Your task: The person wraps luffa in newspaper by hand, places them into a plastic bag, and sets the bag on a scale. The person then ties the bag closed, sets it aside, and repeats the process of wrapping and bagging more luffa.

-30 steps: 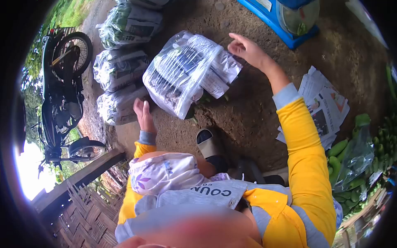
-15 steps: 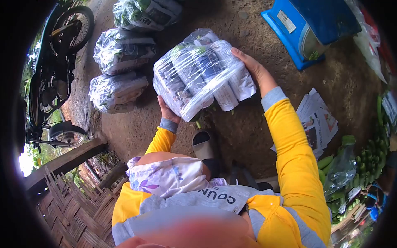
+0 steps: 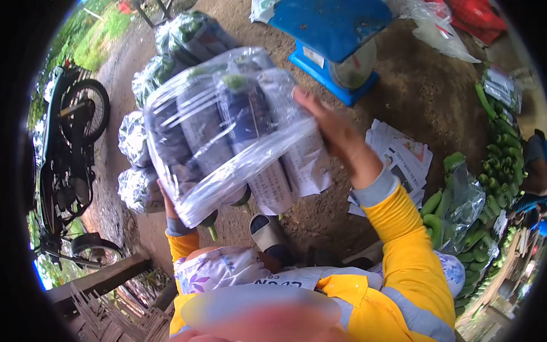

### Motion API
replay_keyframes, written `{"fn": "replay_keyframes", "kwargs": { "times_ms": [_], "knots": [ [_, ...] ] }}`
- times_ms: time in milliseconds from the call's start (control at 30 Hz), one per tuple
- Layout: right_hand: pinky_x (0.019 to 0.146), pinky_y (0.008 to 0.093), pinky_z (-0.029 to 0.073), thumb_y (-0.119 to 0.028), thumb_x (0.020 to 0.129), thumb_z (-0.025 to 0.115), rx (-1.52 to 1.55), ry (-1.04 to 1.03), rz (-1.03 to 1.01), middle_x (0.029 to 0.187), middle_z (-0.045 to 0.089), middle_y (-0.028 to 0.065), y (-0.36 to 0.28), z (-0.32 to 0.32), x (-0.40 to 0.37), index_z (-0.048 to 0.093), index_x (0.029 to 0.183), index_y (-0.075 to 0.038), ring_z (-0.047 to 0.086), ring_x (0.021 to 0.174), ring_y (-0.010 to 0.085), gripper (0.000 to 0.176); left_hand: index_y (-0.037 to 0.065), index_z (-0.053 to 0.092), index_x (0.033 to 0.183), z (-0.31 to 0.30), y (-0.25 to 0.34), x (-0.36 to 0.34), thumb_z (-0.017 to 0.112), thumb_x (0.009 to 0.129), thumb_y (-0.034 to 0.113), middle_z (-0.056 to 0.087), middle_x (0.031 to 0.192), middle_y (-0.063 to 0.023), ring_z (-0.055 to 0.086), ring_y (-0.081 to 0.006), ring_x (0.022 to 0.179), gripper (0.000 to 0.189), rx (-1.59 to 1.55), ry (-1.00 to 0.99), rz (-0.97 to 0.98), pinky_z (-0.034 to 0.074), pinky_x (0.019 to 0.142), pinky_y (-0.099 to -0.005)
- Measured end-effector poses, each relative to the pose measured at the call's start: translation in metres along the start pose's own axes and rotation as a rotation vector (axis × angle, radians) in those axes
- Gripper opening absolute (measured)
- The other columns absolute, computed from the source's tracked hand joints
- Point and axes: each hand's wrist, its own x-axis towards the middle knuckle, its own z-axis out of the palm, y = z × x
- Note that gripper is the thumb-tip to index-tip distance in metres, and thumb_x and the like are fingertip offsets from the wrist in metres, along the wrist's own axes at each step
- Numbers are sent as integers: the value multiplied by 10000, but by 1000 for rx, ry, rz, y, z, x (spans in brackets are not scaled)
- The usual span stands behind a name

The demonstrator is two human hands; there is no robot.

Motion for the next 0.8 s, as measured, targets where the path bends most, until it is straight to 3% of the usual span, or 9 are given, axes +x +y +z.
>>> {"fn": "replay_keyframes", "kwargs": {
  "times_ms": [133,200,267,333,400,433,467,567,800],
  "knots": [
    [934,300,406,-445,915,464,-92,-50,-266,1230,525,84,-96,2,-37,438,1309,-61,527,1085,178,550,87,300,1386,100,53,27,331,943,499,442,1329,-109,459,-258,1194,606,36,-193,52,363,1022,-419],
    [976,288,374,-427,922,456,-71,-41,-432,1272,498,72,-121,-23,-37,470,1282,-44,486,1158,167,525,74,299,1384,181,72,48,333,949,479,425,1352,-115,439,-263,1222,595,86,-247,76,344,1037,-423],
    [922,315,412,-474,907,459,-11,-28,-299,1245,510,73,-154,-26,-24,490,1259,-61,507,1117,180,544,68,306,1379,234,79,80,351,946,470,430,1352,-116,446,-264,1220,593,188,-323,108,351,1031,-429],
    [919,329,418,-462,898,487,-222,53,-495,1255,504,76,-163,-32,-24,457,1282,-74,512,1111,191,547,66,329,1365,267,80,115,378,942,456,471,1314,-113,486,-261,1181,577,234,-410,64,384,1006,-428],
    [966,330,391,-391,895,539,-708,216,-1019,1301,477,83,-150,-46,-27,368,1350,-83,498,1140,201,576,63,350,1350,293,77,148,397,928,474,497,1282,-116,515,-266,1141,591,251,-450,-19,417,971,-444],
    [984,312,372,-420,891,539,-321,-12,-696,1313,473,74,-167,-60,-25,358,1365,-91,485,1156,184,605,61,351,1347,303,72,169,401,916,501,495,1279,-120,515,-274,1128,618,285,-434,-32,429,954,-461],
    [1002,294,352,-449,887,539,89,-89,-358,1324,470,64,-184,-75,-24,348,1380,-99,472,1172,168,634,69,381,1331,302,64,202,417,914,490,520,1256,-110,531,-274,1110,594,235,-522,-22,431,944,-481],
    [985,289,368,-531,868,516,-128,87,-413,1311,484,41,-190,-122,3,382,1363,-104,482,1158,153,668,80,409,1316,317,50,248,442,905,485,537,1245,-102,550,-273,1087,578,304,-486,-50,431,939,-496],
    [933,333,385,-564,861,487,-125,67,-372,1261,502,53,-184,-171,48,420,1308,-93,495,1105,183,653,61,431,1290,312,32,281,424,887,534,513,1236,-157,529,-347,1074,621,324,-395,-91,422,935,-536]
  ]
}}
